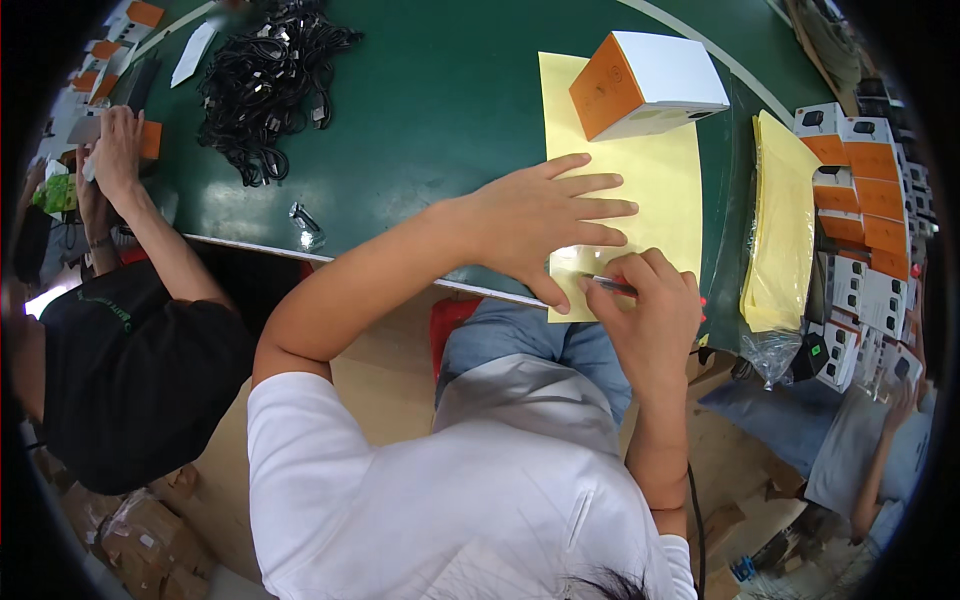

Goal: The recorder is taking labels from a yellow sheet and applying them to small white and orange product boxes at a warehouse assembly table.

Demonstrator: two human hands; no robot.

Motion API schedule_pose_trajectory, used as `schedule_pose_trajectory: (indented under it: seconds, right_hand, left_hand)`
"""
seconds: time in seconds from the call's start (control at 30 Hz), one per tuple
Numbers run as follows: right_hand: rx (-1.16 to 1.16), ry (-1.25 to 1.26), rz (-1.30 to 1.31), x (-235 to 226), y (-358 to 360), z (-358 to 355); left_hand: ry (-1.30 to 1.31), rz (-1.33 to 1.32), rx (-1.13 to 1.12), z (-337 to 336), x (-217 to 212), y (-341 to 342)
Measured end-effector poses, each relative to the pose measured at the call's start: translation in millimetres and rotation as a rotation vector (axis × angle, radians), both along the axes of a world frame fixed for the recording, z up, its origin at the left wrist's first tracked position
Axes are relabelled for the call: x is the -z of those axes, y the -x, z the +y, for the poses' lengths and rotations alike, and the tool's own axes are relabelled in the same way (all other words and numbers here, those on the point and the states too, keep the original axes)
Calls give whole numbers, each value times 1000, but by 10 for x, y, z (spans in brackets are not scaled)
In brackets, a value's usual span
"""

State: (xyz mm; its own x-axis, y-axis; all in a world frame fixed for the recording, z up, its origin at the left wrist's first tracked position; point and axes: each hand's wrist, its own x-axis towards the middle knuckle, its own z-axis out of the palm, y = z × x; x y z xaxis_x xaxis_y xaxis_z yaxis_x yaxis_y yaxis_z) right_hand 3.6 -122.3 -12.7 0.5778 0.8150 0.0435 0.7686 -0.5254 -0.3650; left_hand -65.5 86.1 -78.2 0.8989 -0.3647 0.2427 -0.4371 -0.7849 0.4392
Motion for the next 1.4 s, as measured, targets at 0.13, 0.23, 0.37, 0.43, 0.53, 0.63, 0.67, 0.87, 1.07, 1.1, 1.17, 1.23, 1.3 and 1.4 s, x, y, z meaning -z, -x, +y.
schedule_pose_trajectory:
  seconds: [0.13,0.23,0.37,0.43,0.53,0.63,0.67,0.87,1.07,1.1,1.17,1.23,1.3,1.4]
  right_hand:
    - [68,-114,62,-154,11,-121]
    - [171,-264,182,-220,-54,-302]
    - [298,-457,347,-322,-201,-576]
    - [266,-498,294,-328,-247,-664]
    - [310,-540,384,-396,-237,-741]
    - [274,-603,410,-439,-200,-797]
    - [254,-609,360,-446,-201,-825]
    - [223,-652,284,-705,-206,-788]
    - [128,-610,195,-812,-160,-556]
    - [128,-611,197,-812,-148,-534]
    - [134,-602,158,-817,-118,-489]
    - [131,-569,111,-812,-108,-468]
    - [129,-534,62,-810,-100,-443]
    - [146,-486,-6,-814,-81,-411]
  left_hand:
    - [-53,-11,4,10,-22,4]
    - [121,-116,45,39,-102,-21]
    - [57,-630,-575,222,-552,25]
    - [21,-663,-679,268,-676,-195]
    - [196,-356,-599,291,-517,-460]
    - [395,-228,-585,288,-559,-499]
    - [353,-271,-611,236,-578,-437]
    - [592,-205,-503,-205,-917,64]
    - [727,-130,-428,-449,-961,331]
    - [726,-129,-429,-467,-960,359]
    - [718,-102,-437,-490,-958,409]
    - [687,-119,-439,-513,-953,443]
    - [658,-135,-440,-528,-958,474]
    - [658,-131,-443,-543,-966,512]
